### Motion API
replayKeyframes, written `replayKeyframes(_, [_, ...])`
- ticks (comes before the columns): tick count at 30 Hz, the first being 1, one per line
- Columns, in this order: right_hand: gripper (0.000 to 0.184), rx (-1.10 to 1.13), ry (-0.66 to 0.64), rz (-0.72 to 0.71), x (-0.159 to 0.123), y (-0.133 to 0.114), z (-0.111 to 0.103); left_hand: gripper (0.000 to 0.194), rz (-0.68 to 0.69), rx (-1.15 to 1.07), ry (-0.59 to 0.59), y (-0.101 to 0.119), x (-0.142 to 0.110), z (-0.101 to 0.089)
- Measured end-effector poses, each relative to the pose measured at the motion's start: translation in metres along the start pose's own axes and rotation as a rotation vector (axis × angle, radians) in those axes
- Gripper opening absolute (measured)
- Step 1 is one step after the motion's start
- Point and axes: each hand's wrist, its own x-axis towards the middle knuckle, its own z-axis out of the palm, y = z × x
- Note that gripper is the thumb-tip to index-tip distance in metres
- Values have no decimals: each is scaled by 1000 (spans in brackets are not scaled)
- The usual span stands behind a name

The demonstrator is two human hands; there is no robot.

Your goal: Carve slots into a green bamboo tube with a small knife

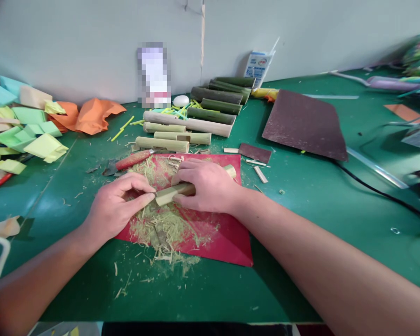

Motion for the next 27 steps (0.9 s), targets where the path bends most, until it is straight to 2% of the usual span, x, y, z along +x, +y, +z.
replayKeyframes(10, [21, 3, -7, 10, 0, -2, -1, 7, 210, 230, -1, -1, 0, -3])
replayKeyframes(19, [20, -8, 26, -22, -3, -5, 2, 10, 374, 333, -32, 0, -4, -7])
replayKeyframes(27, [16, -109, 73, 79, -4, -24, 4, 12, 401, 378, 28, -5, -4, -8])
